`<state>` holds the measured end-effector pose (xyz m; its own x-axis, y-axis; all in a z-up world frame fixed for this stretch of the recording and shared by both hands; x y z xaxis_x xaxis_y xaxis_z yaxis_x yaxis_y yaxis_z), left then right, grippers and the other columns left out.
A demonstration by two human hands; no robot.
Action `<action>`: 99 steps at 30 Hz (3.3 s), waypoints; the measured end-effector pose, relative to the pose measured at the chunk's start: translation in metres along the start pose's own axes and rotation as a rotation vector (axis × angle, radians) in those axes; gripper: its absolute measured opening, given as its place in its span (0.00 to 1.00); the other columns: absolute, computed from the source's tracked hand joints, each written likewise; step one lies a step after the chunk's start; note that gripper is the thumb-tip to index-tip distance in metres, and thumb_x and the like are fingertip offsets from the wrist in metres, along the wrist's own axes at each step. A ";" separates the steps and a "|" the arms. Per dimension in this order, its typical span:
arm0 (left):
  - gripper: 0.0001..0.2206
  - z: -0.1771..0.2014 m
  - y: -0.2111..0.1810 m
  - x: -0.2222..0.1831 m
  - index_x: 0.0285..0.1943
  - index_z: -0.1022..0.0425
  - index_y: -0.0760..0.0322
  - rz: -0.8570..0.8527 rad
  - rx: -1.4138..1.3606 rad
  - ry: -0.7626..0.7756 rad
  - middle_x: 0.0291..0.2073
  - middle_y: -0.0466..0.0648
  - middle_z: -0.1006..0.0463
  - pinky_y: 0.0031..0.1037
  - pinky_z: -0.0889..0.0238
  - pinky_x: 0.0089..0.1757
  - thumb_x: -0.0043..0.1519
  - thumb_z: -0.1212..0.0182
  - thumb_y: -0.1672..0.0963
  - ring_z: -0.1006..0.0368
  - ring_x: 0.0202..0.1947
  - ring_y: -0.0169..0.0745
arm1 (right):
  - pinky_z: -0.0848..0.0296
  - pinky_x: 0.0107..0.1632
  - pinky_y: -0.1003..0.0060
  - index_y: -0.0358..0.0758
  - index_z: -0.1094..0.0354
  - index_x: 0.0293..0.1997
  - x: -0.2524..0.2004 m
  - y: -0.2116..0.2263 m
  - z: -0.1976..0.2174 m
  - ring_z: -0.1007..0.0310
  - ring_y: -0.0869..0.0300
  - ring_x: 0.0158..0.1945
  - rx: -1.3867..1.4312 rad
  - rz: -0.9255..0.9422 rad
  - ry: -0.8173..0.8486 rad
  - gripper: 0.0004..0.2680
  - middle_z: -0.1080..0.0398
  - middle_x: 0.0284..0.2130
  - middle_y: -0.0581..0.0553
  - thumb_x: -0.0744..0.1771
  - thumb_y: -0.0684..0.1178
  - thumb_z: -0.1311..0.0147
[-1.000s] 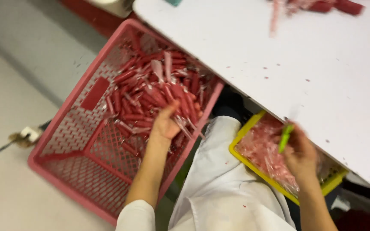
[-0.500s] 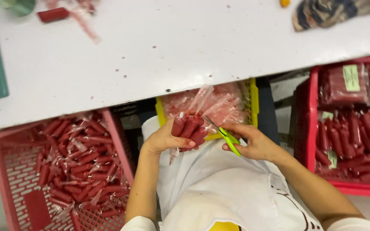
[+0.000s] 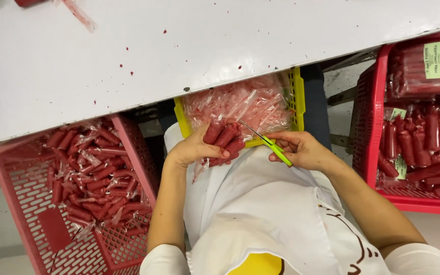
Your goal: The person sits and repeatedly picks up bundles of red sausages from a pink basket. They use green-handled scissors to cut the plastic wrapping and separate the sausages, placing the cut pieces into a yellow basket on their lap.
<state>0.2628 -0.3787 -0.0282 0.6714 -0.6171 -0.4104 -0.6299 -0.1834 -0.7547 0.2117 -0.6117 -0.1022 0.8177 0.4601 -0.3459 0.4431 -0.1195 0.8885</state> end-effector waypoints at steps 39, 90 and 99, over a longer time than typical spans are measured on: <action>0.23 0.038 0.007 0.025 0.52 0.24 0.69 -0.449 -0.423 -0.374 0.38 0.59 0.22 0.44 0.24 0.39 0.46 0.27 0.69 0.20 0.38 0.56 | 0.24 0.31 0.65 0.33 0.35 0.66 -0.017 0.010 0.027 0.25 0.61 0.28 -0.281 0.100 -0.172 0.25 0.26 0.28 0.39 0.61 0.35 0.33; 0.30 -0.019 -0.030 0.042 0.75 0.45 0.56 -0.890 -0.542 -0.841 0.63 0.50 0.33 0.37 0.38 0.63 0.65 0.35 0.57 0.33 0.62 0.44 | 0.31 0.18 0.75 0.26 0.36 0.62 0.029 0.041 -0.049 0.29 0.60 0.17 0.134 0.229 -0.126 0.21 0.29 0.24 0.34 0.62 0.31 0.37; 0.32 -0.009 -0.018 0.049 0.76 0.47 0.62 -0.907 -0.539 -0.837 0.60 0.58 0.30 0.39 0.36 0.60 0.64 0.35 0.59 0.30 0.61 0.53 | 0.35 0.15 0.71 0.27 0.34 0.59 0.011 0.054 -0.062 0.39 0.62 0.10 0.249 0.161 -0.117 0.18 0.32 0.20 0.36 0.63 0.31 0.39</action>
<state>0.3041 -0.4125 -0.0303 0.8430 0.4952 -0.2101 0.2163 -0.6696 -0.7105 0.2221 -0.5587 -0.0400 0.9149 0.3150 -0.2526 0.3694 -0.4003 0.8386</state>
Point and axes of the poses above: each hand's wrist, its own x-axis towards the middle knuckle, its own z-axis out of the back of the hand, y = z × x, the point moved 8 cm from there along x, towards the middle knuckle
